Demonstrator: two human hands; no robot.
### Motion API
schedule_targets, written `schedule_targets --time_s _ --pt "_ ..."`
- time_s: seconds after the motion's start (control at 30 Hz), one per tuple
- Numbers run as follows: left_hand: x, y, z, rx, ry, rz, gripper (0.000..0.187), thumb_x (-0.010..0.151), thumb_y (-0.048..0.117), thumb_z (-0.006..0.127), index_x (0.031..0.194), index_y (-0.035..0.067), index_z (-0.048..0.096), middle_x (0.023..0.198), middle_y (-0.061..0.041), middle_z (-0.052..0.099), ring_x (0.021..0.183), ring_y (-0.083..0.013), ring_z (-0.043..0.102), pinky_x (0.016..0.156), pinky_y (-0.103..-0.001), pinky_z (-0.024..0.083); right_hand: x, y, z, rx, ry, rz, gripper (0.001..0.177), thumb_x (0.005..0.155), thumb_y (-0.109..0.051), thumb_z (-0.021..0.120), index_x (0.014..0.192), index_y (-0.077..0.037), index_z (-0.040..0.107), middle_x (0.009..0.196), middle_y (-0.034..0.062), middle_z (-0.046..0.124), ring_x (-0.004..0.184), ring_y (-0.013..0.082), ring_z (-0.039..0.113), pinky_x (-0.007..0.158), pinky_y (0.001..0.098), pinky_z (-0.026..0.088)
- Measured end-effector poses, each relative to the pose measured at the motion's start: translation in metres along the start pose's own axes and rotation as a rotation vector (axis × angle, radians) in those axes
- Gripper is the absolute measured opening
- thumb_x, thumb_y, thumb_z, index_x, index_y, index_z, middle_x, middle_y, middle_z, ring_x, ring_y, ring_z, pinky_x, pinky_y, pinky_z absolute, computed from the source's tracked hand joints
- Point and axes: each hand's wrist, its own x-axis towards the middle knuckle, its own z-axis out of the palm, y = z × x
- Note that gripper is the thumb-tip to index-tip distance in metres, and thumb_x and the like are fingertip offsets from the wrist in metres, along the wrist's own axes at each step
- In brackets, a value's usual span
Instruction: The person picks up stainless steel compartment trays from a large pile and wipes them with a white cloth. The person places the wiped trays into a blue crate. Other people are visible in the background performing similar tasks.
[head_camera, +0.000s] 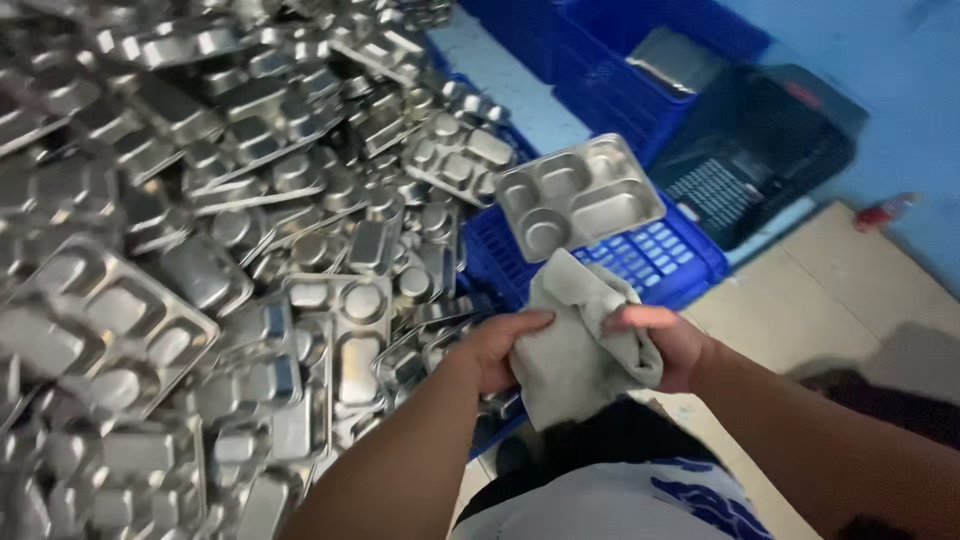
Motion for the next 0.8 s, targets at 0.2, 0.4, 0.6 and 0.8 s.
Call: schedule_targets --time_s 0.2,0.4,0.6,0.8 --pt "0.037 0.013 0.039 0.143 -0.032 0.137 0.039 0.087 0.017 0.073 0.121 0.000 0.068 0.111 -0.016 0.076 0.097 -0.0305 0.075 0.088 -0.046 0.061 -0.001 0.021 -0.058 0.008 0.399 -0.146 0.062 0.082 -0.047 0.069 0.129 -0.006 0.068 0.126 0.0158 0.069 0.119 0.0347 0.062 0.103 0.0507 0.050" --pt "0.106 0.026 0.112 0.646 0.194 0.265 0.043 0.082 0.018 0.072 0.122 0.003 0.071 0.105 -0.013 0.077 0.089 -0.0267 0.075 0.077 -0.043 0.061 -0.011 0.000 -0.098 -0.105 0.711 -0.166 0.071 0.083 -0.065 0.064 0.129 -0.012 0.066 0.124 0.0123 0.069 0.114 0.0295 0.064 0.098 0.0471 0.048" --pt "0.199 0.009 0.196 0.724 -0.165 -0.048 0.067 0.083 0.020 0.072 0.145 0.010 0.048 0.128 -0.012 0.064 0.115 -0.0261 0.065 0.091 -0.043 0.056 -0.023 -0.054 -0.168 0.266 0.328 -0.149 0.062 0.087 -0.064 0.057 0.120 -0.012 0.068 0.113 0.0170 0.071 0.101 0.0335 0.068 0.092 0.0496 0.053" --pt "0.292 0.040 0.245 0.324 -0.232 -0.143 0.071 0.089 0.029 0.064 0.155 0.027 0.040 0.128 -0.004 0.064 0.116 -0.0217 0.062 0.089 -0.042 0.053 -0.046 -0.141 -0.293 0.354 0.439 -0.057 0.045 0.094 -0.038 0.051 0.118 -0.003 0.068 0.110 0.0181 0.074 0.100 0.0346 0.069 0.097 0.0464 0.053"
